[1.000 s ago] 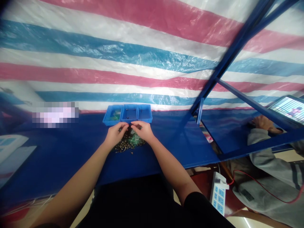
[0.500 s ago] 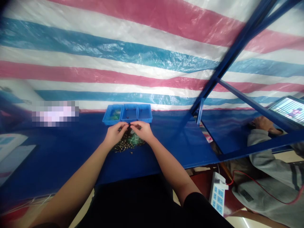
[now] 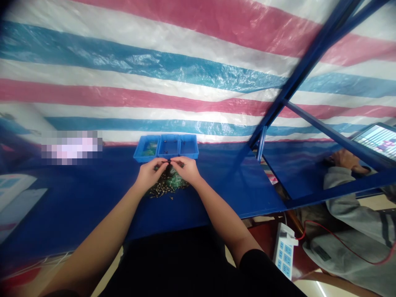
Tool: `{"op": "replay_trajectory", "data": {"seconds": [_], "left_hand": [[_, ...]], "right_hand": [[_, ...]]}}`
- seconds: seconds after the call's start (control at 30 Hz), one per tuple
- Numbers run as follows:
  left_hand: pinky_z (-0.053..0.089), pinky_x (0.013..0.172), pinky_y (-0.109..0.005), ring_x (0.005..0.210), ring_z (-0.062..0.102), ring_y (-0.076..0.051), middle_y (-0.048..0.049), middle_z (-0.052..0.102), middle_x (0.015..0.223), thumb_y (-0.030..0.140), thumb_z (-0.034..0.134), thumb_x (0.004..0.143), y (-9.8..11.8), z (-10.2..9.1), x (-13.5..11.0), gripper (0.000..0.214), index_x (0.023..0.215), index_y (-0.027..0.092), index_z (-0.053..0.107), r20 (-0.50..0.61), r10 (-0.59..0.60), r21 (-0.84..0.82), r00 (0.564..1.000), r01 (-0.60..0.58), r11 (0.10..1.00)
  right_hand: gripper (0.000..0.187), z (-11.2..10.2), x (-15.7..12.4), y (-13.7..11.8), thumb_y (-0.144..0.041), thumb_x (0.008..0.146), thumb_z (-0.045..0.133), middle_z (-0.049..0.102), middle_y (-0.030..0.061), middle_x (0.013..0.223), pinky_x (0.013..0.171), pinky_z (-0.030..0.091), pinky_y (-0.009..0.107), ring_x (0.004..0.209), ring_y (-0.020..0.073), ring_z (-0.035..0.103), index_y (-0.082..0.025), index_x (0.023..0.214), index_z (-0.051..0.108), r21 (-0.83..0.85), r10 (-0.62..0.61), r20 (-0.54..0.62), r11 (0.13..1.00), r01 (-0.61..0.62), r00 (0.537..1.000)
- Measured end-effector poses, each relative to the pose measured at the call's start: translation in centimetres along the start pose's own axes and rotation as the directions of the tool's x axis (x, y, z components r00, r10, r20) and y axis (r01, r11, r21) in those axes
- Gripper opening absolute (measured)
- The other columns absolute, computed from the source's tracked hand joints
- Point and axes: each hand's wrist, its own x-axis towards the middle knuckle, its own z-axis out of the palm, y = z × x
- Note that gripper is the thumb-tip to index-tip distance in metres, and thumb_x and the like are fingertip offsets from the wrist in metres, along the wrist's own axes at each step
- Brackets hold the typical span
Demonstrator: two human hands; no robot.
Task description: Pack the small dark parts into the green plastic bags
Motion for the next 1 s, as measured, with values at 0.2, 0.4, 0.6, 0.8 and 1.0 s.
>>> {"op": "replay_trajectory", "data": {"seconds": [0.2,0.4,0.6,0.8,1.0], "left_hand": [[0.047,0.065,-0.022,0.070,0.063,-0.013,-0.0001,0.069,0.079,0.044,0.051,0.093,0.10,-0.06,-0.04,0.028,0.097,0.021,0.067,-0.005,0.012,-0.001,1.000,-0.012,1.000],[0.047,0.064,-0.022,0.071,0.064,-0.014,-0.0005,0.070,0.082,0.043,0.050,0.094,0.27,-0.11,-0.06,0.028,0.099,0.022,0.066,0.033,-0.008,-0.033,0.999,0.009,0.999],[0.048,0.065,-0.022,0.069,0.063,-0.013,-0.0003,0.069,0.079,0.045,0.051,0.092,0.14,0.10,-0.05,0.030,0.103,0.022,0.067,-0.014,-0.005,-0.008,1.000,0.005,1.000],[0.047,0.065,-0.023,0.067,0.064,-0.013,0.0003,0.069,0.076,0.045,0.048,0.094,0.29,-0.06,-0.11,0.030,0.099,0.021,0.065,0.033,-0.058,-0.010,0.998,0.058,0.998],[0.048,0.067,-0.023,0.070,0.065,-0.014,-0.0006,0.070,0.079,0.046,0.050,0.093,0.48,-0.11,-0.05,0.031,0.105,0.022,0.065,0.011,-0.031,-0.024,0.999,0.032,0.999]], "right_hand": [[0.022,0.09,-0.05,0.14,-0.035,0.083,0.066,0.075,0.0043,0.090,0.071,0.057,0.028,0.071,0.0152,0.068,-0.020,0.098,0.075,0.003,0.003,0.034,1.000,-0.003,0.999],[0.021,0.03,-0.02,-0.20,-0.036,0.083,0.066,0.075,0.0042,0.088,0.072,0.057,0.028,0.072,0.0156,0.069,-0.020,0.094,0.074,-0.017,-0.009,0.008,1.000,0.009,1.000],[0.021,0.02,-0.02,-0.17,-0.036,0.083,0.065,0.075,0.0047,0.089,0.072,0.057,0.028,0.072,0.0159,0.069,-0.020,0.093,0.074,-0.024,-0.002,0.008,1.000,0.002,1.000],[0.022,0.15,-0.09,-0.28,-0.036,0.083,0.065,0.075,0.0046,0.088,0.072,0.057,0.027,0.071,0.0151,0.068,-0.020,0.096,0.074,-0.035,0.011,0.027,0.999,-0.010,1.000],[0.021,-0.02,-0.02,-0.14,-0.036,0.084,0.064,0.075,0.0047,0.089,0.072,0.056,0.027,0.071,0.0150,0.068,-0.020,0.094,0.074,-0.051,-0.017,0.004,0.999,0.017,1.000]]}}
